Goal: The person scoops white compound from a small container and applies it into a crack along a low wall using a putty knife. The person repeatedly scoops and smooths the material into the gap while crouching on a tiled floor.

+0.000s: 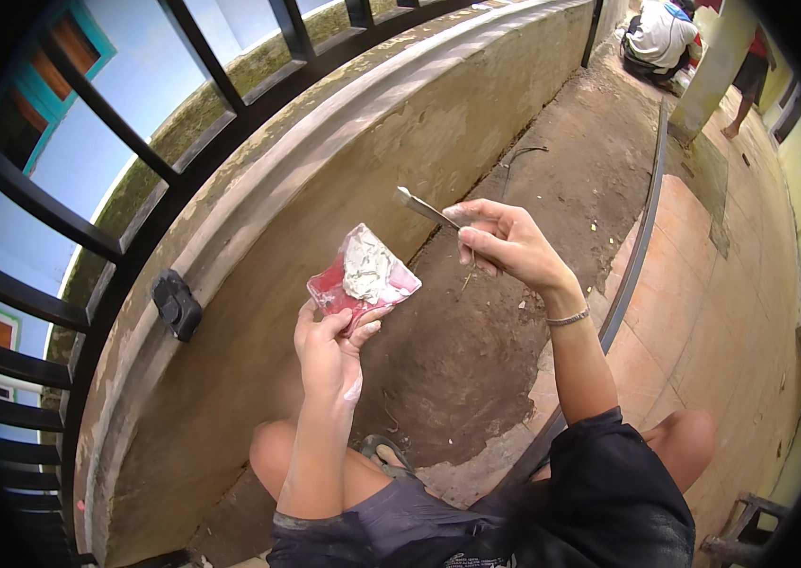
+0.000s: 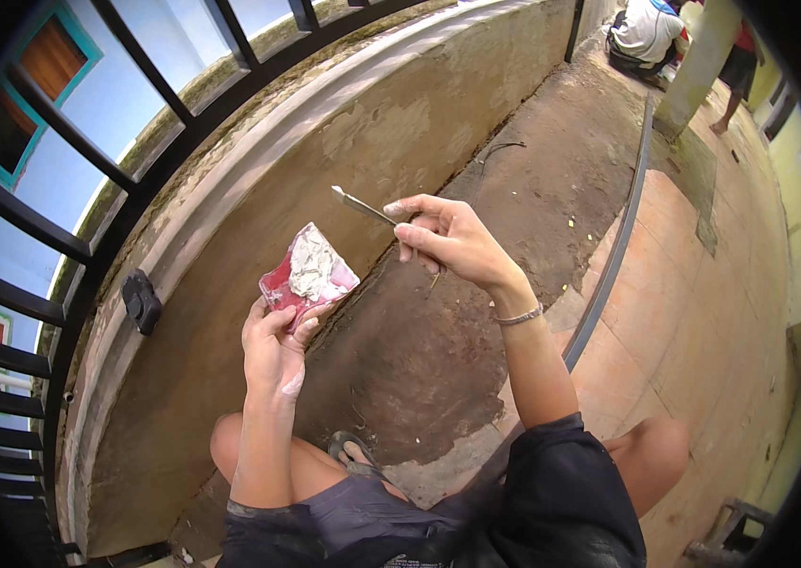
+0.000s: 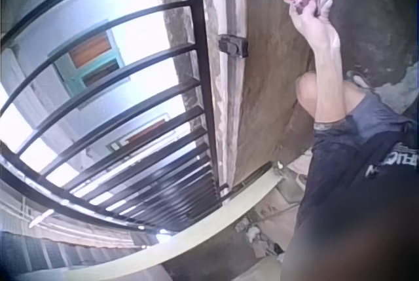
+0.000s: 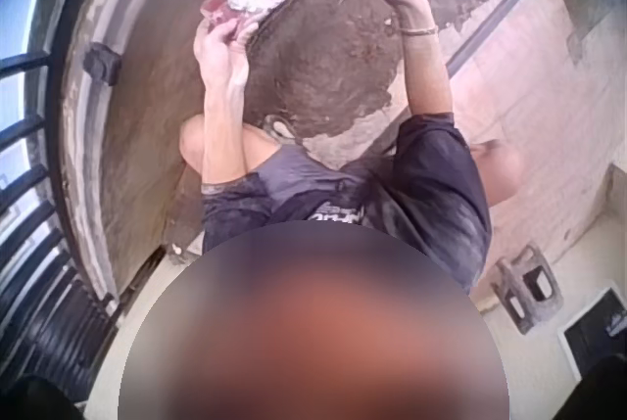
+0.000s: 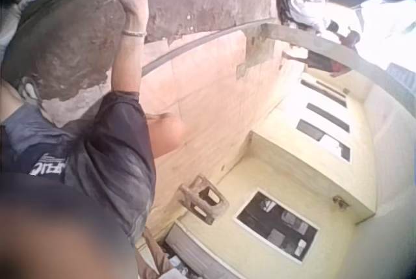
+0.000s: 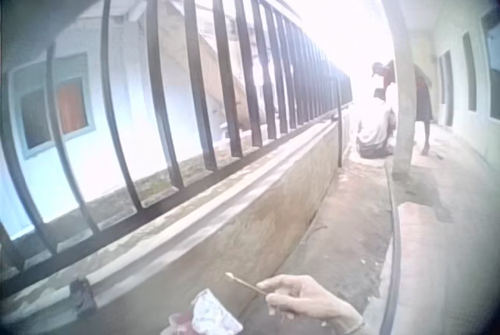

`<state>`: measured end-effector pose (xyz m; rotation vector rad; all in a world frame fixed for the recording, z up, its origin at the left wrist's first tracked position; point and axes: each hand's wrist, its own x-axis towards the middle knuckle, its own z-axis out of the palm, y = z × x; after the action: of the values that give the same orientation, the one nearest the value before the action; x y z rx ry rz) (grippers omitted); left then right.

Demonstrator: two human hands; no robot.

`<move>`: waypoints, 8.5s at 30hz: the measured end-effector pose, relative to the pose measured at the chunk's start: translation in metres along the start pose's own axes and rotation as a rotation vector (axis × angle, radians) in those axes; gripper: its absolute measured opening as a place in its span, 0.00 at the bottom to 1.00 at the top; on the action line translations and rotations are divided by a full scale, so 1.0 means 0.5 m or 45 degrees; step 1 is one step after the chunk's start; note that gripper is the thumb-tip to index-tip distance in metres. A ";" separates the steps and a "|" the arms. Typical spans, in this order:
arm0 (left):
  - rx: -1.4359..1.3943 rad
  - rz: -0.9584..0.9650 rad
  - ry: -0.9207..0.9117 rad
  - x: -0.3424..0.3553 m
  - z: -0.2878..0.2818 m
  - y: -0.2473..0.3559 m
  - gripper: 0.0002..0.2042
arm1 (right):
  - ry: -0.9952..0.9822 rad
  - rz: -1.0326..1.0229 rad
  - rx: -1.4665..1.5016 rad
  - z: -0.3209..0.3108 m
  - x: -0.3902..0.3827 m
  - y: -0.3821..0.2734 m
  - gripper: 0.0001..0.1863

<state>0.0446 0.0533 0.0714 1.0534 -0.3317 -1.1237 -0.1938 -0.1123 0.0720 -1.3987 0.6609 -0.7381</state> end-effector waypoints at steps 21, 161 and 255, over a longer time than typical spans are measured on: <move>-0.085 0.043 -0.082 0.006 0.033 -0.010 0.26 | 0.310 -0.311 -0.680 -0.025 -0.078 0.009 0.17; 0.241 0.273 0.065 -0.115 -0.016 0.047 0.22 | 0.900 -0.075 0.204 0.392 0.222 0.226 0.14; 0.222 0.223 0.094 -0.115 -0.001 0.049 0.23 | 0.767 -0.215 0.005 0.135 0.315 0.049 0.31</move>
<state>0.0332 0.1036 0.1067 1.1922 -0.4602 -0.9093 -0.0420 -0.1935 0.0554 -1.2357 1.0093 -1.3180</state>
